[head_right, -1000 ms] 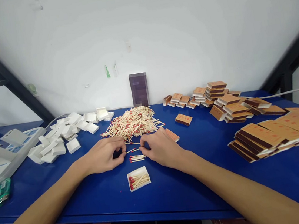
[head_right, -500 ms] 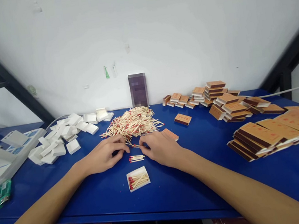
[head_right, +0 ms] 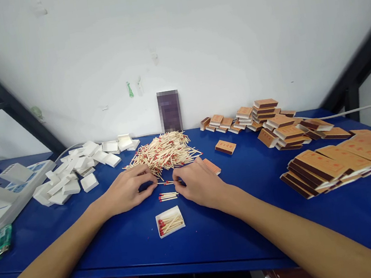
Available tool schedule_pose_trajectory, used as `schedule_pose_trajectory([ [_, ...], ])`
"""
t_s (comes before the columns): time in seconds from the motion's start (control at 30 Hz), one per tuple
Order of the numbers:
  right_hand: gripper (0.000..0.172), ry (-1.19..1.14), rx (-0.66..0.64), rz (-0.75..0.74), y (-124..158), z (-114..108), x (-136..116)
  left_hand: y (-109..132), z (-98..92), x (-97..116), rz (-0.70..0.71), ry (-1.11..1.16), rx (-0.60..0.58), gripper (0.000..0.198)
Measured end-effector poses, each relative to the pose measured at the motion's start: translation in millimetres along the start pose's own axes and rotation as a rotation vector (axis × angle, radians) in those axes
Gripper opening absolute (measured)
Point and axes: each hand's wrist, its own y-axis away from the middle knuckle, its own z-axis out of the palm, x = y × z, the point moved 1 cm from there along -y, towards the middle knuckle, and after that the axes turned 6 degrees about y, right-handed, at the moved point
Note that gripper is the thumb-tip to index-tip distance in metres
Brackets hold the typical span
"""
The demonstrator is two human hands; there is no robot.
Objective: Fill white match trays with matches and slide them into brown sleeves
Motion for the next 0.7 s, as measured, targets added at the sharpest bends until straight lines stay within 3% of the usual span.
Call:
schedule_pose_trajectory([
  [0.27, 0.011, -0.091, -0.03, 0.024, -1, 1, -1, -1, -5.5, 4, -0.092, 0.049, 0.097, 0.013],
  [0.43, 0.011, -0.165, 0.113, -0.042, -4, -5, -5, -3, -0.4, 5, -0.047, 0.223, 0.192, 0.016],
  [0.57, 0.012, -0.429, 0.163, -0.026, -4, -11, -13, -6, -0.3, 10, -0.042, 0.373, 0.277, 0.013],
  [0.7, 0.009, -0.595, 0.235, -0.041, -3, -12, -19, -9, -0.9, 19, 0.012, 0.379, 0.304, 0.014],
])
